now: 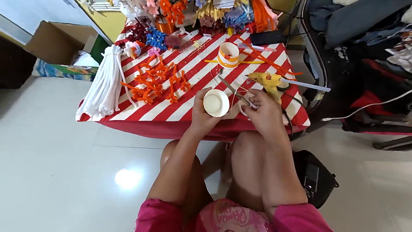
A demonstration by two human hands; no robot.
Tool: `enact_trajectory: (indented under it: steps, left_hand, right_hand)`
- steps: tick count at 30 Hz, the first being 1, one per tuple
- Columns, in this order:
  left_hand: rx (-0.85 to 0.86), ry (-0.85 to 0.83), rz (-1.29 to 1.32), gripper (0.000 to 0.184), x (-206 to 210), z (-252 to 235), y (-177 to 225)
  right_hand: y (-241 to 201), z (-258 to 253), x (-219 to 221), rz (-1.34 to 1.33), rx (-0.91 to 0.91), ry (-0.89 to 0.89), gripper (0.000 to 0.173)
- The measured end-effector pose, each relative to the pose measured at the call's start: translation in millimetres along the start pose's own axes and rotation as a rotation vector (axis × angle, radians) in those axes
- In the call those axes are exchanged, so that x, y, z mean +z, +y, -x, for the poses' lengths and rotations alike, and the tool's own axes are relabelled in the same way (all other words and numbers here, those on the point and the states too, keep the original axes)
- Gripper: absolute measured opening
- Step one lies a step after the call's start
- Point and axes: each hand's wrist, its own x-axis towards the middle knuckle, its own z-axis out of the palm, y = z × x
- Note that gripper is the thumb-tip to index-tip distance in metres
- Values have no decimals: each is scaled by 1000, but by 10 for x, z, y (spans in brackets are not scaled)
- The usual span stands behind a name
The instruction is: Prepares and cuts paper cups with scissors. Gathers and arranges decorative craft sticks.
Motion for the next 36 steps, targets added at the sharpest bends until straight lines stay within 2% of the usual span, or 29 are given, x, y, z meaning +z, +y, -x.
enact_trajectory:
  steps: [5,11,18,24,36]
  left_hand:
    - [52,11,13,73,34,-15,-27]
    - [72,-26,74,62,63,-60,-56]
    - [17,28,-204,68,139,-403,-38]
    - [60,88,-261,62,179,-337,-164]
    - [82,126,-264,61,148,-282,-162]
  right_hand:
    - [21,7,-23,27,-44,-110,57]
    - [94,2,-69,-254,-12,-57,38]
    - [145,-35,47,-443,-175,22,39]
    - [137,-7,63,-263,-186,6,46]
    - [-7,79,199,-222,-242,52,33]
